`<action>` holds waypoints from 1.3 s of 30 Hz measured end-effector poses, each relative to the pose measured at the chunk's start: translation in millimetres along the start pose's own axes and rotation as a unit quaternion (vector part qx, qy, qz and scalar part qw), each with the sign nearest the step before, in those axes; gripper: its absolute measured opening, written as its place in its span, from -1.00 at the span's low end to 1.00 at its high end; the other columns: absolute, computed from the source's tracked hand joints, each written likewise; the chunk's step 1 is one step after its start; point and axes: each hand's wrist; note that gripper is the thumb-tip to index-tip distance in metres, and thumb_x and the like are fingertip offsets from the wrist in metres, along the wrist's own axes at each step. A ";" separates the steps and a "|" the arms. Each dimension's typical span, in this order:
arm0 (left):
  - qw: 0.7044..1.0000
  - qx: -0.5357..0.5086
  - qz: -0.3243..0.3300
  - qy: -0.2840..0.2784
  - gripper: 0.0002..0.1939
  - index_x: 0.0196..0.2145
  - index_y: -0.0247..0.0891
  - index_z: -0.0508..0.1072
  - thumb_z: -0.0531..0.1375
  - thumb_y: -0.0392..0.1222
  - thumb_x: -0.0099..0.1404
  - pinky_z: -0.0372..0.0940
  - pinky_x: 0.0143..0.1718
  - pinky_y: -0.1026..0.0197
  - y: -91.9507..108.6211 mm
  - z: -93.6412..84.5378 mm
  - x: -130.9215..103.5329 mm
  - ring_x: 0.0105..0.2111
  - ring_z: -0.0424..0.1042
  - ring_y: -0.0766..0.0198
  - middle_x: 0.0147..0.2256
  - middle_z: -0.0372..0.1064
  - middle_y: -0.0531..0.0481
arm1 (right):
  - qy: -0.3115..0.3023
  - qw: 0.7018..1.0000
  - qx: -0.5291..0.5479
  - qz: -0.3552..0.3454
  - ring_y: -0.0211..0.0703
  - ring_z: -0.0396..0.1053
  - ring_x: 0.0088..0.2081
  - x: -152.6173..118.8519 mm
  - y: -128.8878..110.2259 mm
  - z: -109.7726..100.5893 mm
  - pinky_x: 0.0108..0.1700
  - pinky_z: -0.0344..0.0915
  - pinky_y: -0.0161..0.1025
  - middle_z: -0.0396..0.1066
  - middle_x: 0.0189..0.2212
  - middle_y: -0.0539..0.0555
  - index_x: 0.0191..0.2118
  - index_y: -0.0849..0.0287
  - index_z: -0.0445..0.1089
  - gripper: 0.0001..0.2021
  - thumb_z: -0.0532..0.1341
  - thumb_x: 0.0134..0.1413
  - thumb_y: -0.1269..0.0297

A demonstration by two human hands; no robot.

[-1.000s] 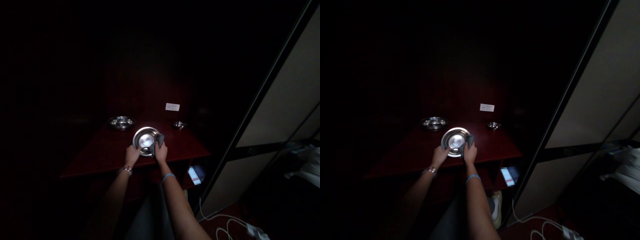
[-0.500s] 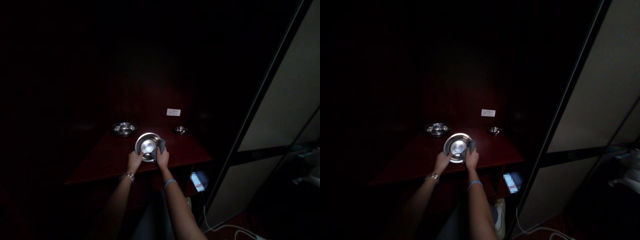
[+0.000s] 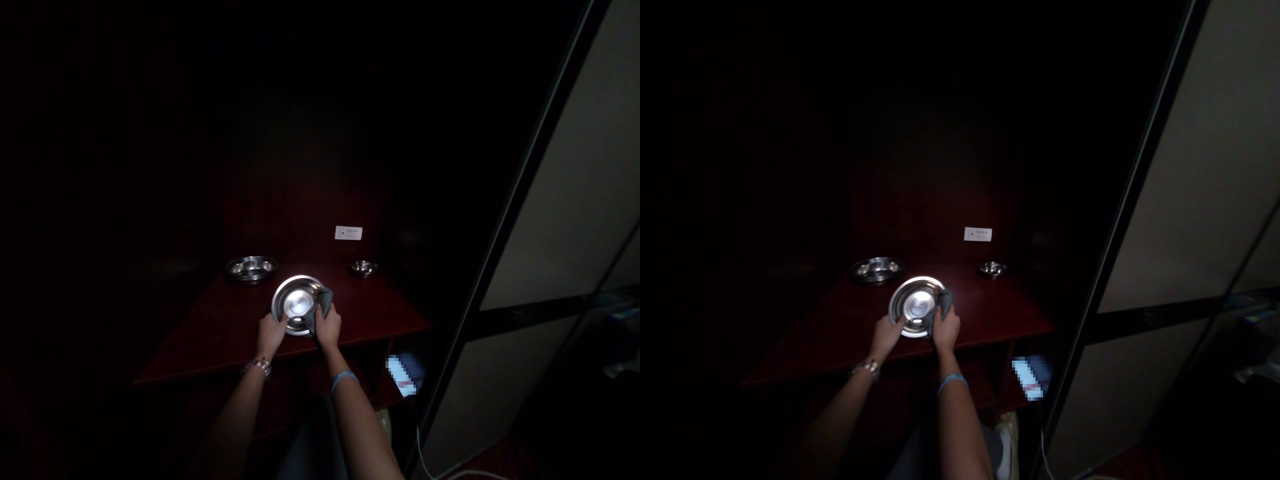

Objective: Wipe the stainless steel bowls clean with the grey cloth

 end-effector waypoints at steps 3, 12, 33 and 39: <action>1.000 -0.020 0.005 -0.005 -0.79 -0.32 -0.36 0.56 0.15 -0.22 0.29 0.37 -0.24 0.28 2.8 -3.0 -1.1 -0.18 0.60 0.08 -0.27 0.61 -0.24 | -0.001 1.000 0.009 0.004 -0.03 0.58 -0.16 0.4 0.0 1.1 -0.16 0.39 -0.30 0.60 -0.23 0.23 -0.01 0.25 0.47 -0.69 0.08 0.32 0.22; 0.999 -0.054 -0.007 -0.001 -0.77 -0.32 -0.39 0.56 0.16 -0.20 0.30 0.37 -0.25 0.26 3.3 -2.7 -0.4 -0.19 0.60 0.05 -0.27 0.60 -0.28 | 0.001 0.999 0.036 0.000 -0.01 0.58 -0.16 1.0 1.8 3.9 -0.18 0.37 -0.31 0.60 -0.21 0.25 -0.04 0.25 0.48 -0.69 0.07 0.32 0.21; 0.999 -0.006 -0.051 -0.013 -0.66 -0.35 -0.37 0.56 0.16 -0.01 0.28 0.35 -0.31 0.12 4.8 3.6 4.1 -0.22 0.59 -0.15 -0.31 0.58 -0.42 | -0.009 1.000 0.020 0.017 0.05 0.58 -0.14 0.2 0.6 2.0 -0.14 0.40 -0.24 0.59 -0.19 0.31 0.05 0.30 0.42 -0.65 0.04 0.30 0.29; 0.996 -0.058 -0.068 -0.010 -0.58 -0.12 -0.31 0.55 0.11 0.06 0.33 0.37 -0.21 0.16 4.9 2.7 -1.7 -0.11 0.58 -0.07 -0.14 0.59 -0.31 | -0.006 0.999 0.032 0.025 0.02 0.56 -0.07 -3.5 -2.3 -5.7 -0.10 0.40 -0.25 0.58 -0.11 0.28 0.16 0.28 0.37 -0.60 0.02 0.30 0.28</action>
Point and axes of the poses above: each hand's wrist, its own x-axis towards the middle knuckle, its own z-axis out of the palm, y = z × x
